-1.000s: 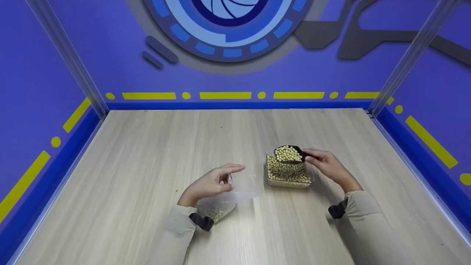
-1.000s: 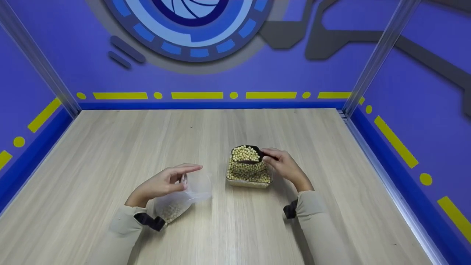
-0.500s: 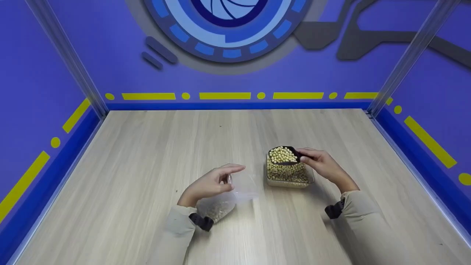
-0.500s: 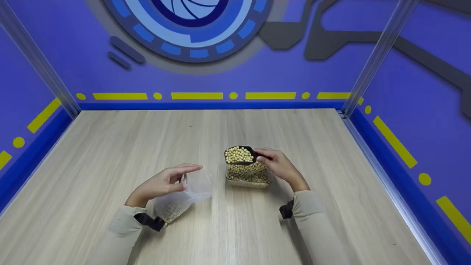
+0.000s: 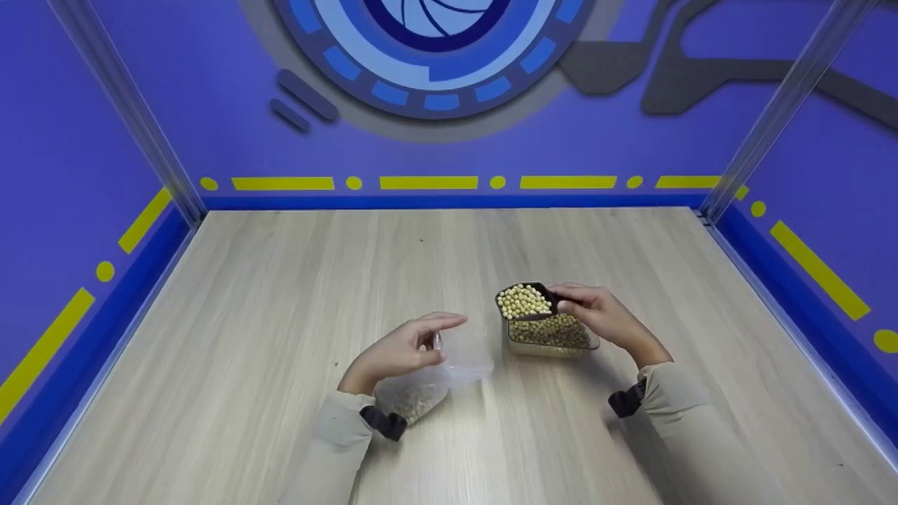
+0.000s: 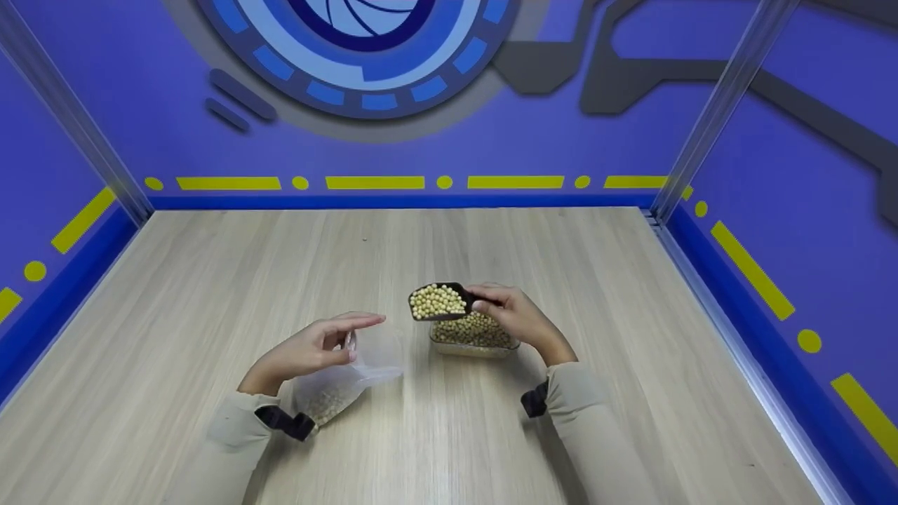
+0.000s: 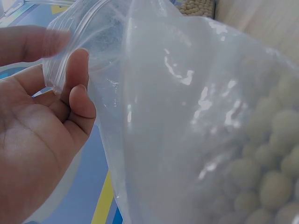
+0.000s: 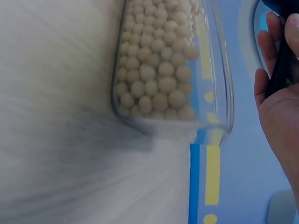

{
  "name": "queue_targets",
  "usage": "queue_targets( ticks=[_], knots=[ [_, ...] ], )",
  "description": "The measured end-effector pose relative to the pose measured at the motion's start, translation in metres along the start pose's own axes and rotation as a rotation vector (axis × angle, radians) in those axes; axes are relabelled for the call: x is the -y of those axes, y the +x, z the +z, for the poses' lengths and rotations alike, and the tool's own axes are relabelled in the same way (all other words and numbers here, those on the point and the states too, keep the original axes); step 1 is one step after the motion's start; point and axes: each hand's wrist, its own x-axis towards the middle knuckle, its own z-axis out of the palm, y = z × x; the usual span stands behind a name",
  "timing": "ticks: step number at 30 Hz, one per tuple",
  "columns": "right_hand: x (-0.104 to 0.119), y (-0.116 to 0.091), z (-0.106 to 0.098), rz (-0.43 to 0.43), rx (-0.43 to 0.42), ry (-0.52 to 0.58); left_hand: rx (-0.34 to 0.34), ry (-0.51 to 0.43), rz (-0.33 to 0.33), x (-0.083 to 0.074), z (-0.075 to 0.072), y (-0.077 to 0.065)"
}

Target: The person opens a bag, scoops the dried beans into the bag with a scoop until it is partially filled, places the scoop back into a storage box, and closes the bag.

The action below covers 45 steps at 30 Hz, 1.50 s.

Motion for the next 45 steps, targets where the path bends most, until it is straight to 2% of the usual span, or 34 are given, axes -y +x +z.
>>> queue_targets(
  ticks=[9, 17, 23, 27, 34, 45],
  knots=[
    [0.005, 0.006, 0.011, -0.040, 0.049, 0.008, -0.012, 0.026, -0.009, -0.002, 0.001, 0.000],
    [0.009, 0.010, 0.020, -0.007, 0.096, 0.008, 0.006, -0.003, -0.025, -0.025, -0.001, -0.003],
    [0.011, 0.014, 0.026, -0.027, 0.118, -0.003, -0.007, 0.005, -0.003, -0.005, 0.001, 0.000],
    [0.011, 0.016, 0.029, -0.022, 0.133, -0.041, -0.012, -0.012, 0.002, 0.002, 0.000, 0.001],
    [0.012, 0.019, 0.034, -0.041, 0.136, -0.156, -0.029, -0.026, -0.002, 0.003, -0.003, 0.001],
    [0.016, 0.022, 0.037, -0.048, 0.195, -0.166, -0.044, -0.051, -0.008, -0.001, -0.003, 0.000]
  ],
)
